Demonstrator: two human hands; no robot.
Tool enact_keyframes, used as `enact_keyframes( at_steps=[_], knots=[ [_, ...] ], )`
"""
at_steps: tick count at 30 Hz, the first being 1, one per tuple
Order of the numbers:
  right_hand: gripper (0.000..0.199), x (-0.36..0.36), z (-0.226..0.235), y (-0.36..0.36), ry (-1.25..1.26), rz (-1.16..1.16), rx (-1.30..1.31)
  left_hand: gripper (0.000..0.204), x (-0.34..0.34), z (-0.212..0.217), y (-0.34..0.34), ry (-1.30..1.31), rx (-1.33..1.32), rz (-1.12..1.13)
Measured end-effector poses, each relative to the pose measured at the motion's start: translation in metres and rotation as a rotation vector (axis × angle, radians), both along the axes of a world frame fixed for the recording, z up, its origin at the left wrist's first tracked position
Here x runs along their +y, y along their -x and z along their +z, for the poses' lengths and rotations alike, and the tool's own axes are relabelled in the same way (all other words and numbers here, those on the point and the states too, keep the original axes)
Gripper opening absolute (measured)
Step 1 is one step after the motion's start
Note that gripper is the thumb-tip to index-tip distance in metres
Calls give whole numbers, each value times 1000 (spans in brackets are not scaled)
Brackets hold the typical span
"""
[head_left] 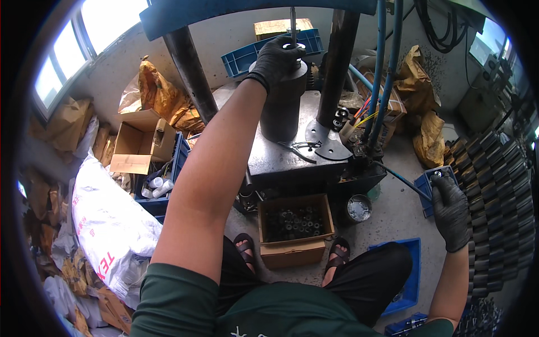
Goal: Operating a hydraulic press machine to assemble or stamp metal components.
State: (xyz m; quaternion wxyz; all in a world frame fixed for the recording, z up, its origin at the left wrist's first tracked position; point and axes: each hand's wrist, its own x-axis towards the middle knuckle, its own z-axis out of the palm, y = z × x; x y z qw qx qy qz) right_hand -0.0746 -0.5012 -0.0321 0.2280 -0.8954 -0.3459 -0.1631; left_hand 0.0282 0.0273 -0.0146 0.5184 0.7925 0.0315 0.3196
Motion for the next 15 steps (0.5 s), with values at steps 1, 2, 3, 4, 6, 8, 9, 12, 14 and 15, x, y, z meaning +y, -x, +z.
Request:
enact_keyframes(
  at_steps=[1,2,3,4,6,8,9,12,14,15],
  knots=[
    [21,6,8,-13,-73,-10,-199,43,0,0,-1,2,-1,-1],
    [19,15,14,-29,-70,-6,-343,43,0,0,-2,59,1,-55],
    [18,24,21,-47,-81,2,-475,44,0,0,-2,115,3,-111],
    [18,34,30,-67,-126,13,-443,44,0,0,-2,117,-1,-112],
    [19,51,46,-105,-169,-3,-431,44,0,0,-2,-72,18,-13],
    [22,63,59,-135,-144,-74,-403,44,2,-2,-2,-70,11,-22],
    [24,68,65,-148,-153,-72,-375,44,2,-3,-3,-77,-2,-23],
    [30,86,78,-177,-105,-184,-332,44,7,-6,-6,-226,-20,-10],
    [32,92,83,-182,-50,-199,-334,42,6,-6,-6,-211,-24,-13],
    [34,93,85,-181,-29,-241,-296,39,4,-5,-4,-228,-12,15]
  ],
)
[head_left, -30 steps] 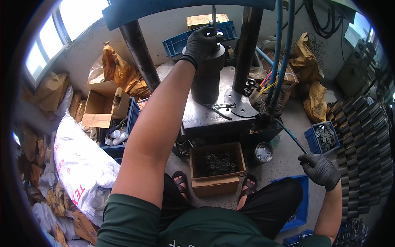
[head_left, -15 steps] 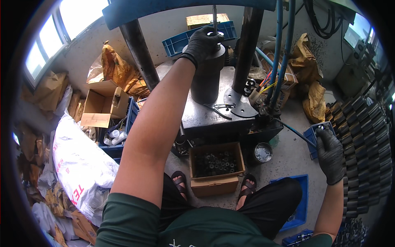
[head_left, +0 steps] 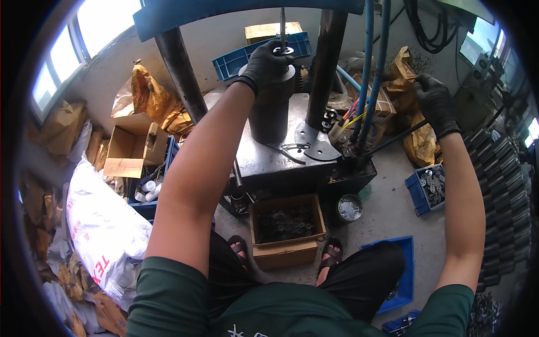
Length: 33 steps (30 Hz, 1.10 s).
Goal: Operating a hydraulic press machine to assemble or stamp metal components.
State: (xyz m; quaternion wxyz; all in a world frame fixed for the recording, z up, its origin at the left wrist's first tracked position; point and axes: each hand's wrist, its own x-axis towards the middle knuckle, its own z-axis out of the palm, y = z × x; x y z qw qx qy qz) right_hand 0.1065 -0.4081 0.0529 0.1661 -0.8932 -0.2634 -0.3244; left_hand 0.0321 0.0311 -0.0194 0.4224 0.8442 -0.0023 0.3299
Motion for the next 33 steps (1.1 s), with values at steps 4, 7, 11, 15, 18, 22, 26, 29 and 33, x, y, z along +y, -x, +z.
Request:
enact_keyframes(
  at_steps=[4,7,11,15,18,22,26,29,33],
  knots=[
    [31,-2,-3,21,98,-44,-88,33,-29,7,25,110,-271,-113],
    [25,-10,-10,47,168,-7,-153,27,-75,-20,80,340,-412,-239],
    [20,-31,-24,99,273,189,-194,35,-124,-61,162,636,-346,-592],
    [28,-50,-57,189,421,350,-112,53,-147,-96,236,482,-157,-388],
    [37,-29,-98,246,320,592,42,63,-147,-102,260,168,-131,-343],
    [44,35,-151,264,-479,660,1106,72,-148,-101,271,-93,-139,-496],
    [63,92,-183,251,-950,834,1883,68,-152,-109,271,-233,-153,-481],
    [72,110,-200,257,-1203,515,2073,61,-148,-122,269,-82,-23,-483],
    [71,121,-213,261,-1163,409,2046,44,-136,-132,266,132,331,-558]
  ],
)
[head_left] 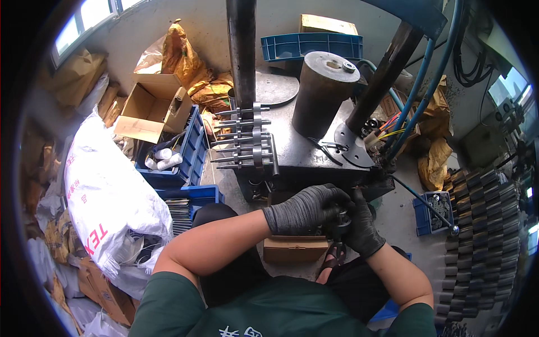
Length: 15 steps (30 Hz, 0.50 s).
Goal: Operating a hydraulic press machine to assemble or stamp metal components.
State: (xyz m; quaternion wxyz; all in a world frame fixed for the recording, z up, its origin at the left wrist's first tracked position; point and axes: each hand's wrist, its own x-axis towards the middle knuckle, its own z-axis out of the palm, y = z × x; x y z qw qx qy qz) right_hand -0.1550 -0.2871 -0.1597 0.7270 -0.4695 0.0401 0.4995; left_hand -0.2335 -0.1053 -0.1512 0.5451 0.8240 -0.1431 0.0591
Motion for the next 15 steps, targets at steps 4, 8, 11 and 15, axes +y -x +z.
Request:
enact_keyframes(
  at_steps=[4,8,11,15],
  knots=[
    [70,1,-3,-4,-64,104,4,36,10,0,-1,313,315,-60],
    [73,7,-7,-3,-46,106,-106,39,7,0,-8,218,270,-87],
    [74,10,-10,-7,-34,7,-225,39,8,-2,-14,310,253,-3],
    [63,-6,-5,-23,38,-93,-741,34,21,-3,-18,34,-74,225]
  ],
)
